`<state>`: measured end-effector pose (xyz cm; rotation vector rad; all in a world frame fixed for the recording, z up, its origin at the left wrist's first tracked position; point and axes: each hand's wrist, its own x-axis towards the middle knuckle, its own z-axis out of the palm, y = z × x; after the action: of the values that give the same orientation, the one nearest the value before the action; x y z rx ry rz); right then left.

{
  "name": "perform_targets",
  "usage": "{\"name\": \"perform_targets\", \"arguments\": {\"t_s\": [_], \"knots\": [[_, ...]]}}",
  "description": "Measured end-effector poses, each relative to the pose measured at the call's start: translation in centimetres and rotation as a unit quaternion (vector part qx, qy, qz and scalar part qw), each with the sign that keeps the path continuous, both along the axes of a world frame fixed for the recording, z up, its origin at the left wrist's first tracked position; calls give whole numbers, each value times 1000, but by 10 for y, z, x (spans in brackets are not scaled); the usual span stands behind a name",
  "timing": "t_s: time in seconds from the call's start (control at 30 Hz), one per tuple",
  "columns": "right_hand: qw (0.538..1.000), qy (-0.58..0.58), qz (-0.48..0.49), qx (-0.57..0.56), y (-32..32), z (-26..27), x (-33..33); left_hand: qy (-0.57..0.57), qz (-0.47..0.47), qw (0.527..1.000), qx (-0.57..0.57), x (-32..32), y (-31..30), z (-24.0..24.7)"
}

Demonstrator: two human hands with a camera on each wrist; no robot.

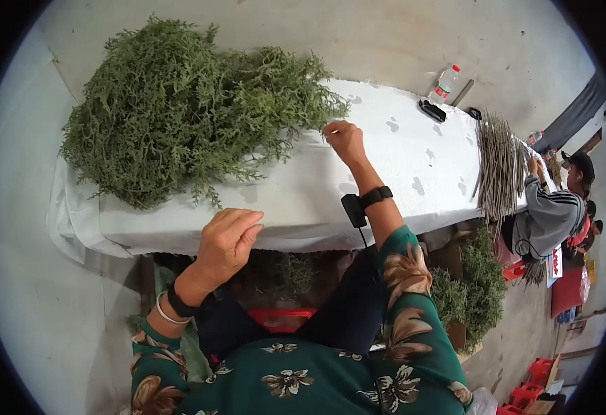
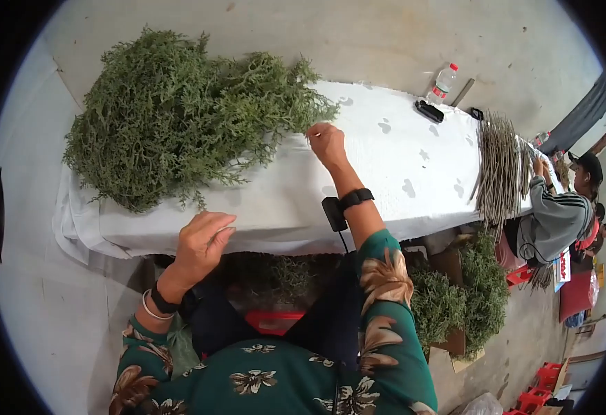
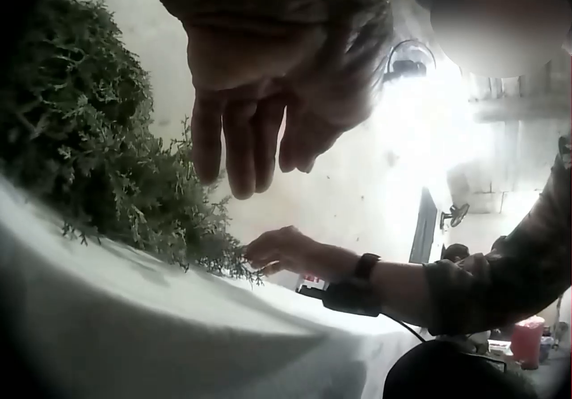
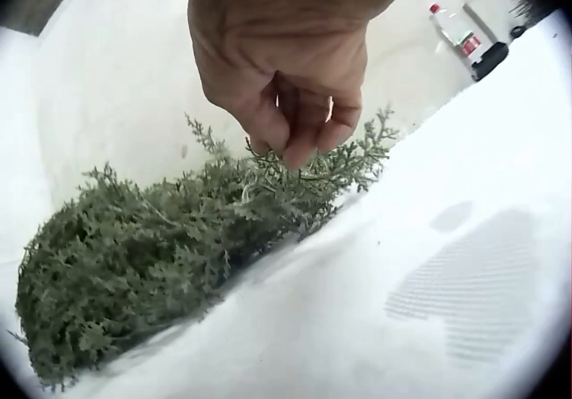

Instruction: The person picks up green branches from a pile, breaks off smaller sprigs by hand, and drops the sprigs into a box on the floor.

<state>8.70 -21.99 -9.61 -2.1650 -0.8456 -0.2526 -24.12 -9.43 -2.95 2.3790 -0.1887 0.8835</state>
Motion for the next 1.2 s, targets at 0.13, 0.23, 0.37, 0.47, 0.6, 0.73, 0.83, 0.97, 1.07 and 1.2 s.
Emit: {"name": "perform_targets", "arguments": {"t_s": [0.13, 0.23, 0.37, 0.47, 0.6, 0.73, 0.83, 0.97, 1.07, 1.2], "knots": [[975, 150, 15, 161, -45, 18, -17, 9, -11, 999, -33, 22, -4, -2], [916, 251, 93, 300, -84, 52, -51, 21, -19, 1000, -7, 43, -10, -4], [885, 280, 148, 342, -126, 65, -80, 0, -19, 991, 134, 86, -16, 3], [907, 337, 176, 182, -141, 44, -96, 27, -18, 966, 257, 134, -4, -4], [968, 231, 101, 1, -139, 42, -103, 161, 79, 894, 411, 192, 35, -21], [983, 176, 3, -55, -146, 36, -92, 199, 68, 906, 368, 194, 47, -27], [997, 38, -46, -56, -135, 31, -86, 202, 71, 902, 375, 194, 47, -32], [962, -257, -91, -2, -98, 39, -83, 176, 78, 898, 396, 192, 48, -39], [961, -267, -60, 48, -54, 50, -84, 172, 76, 895, 405, 188, 43, -36], [986, -169, 0, 2, -6, 23, -67, 191, 74, 890, 408, 180, 39, -33]]}}
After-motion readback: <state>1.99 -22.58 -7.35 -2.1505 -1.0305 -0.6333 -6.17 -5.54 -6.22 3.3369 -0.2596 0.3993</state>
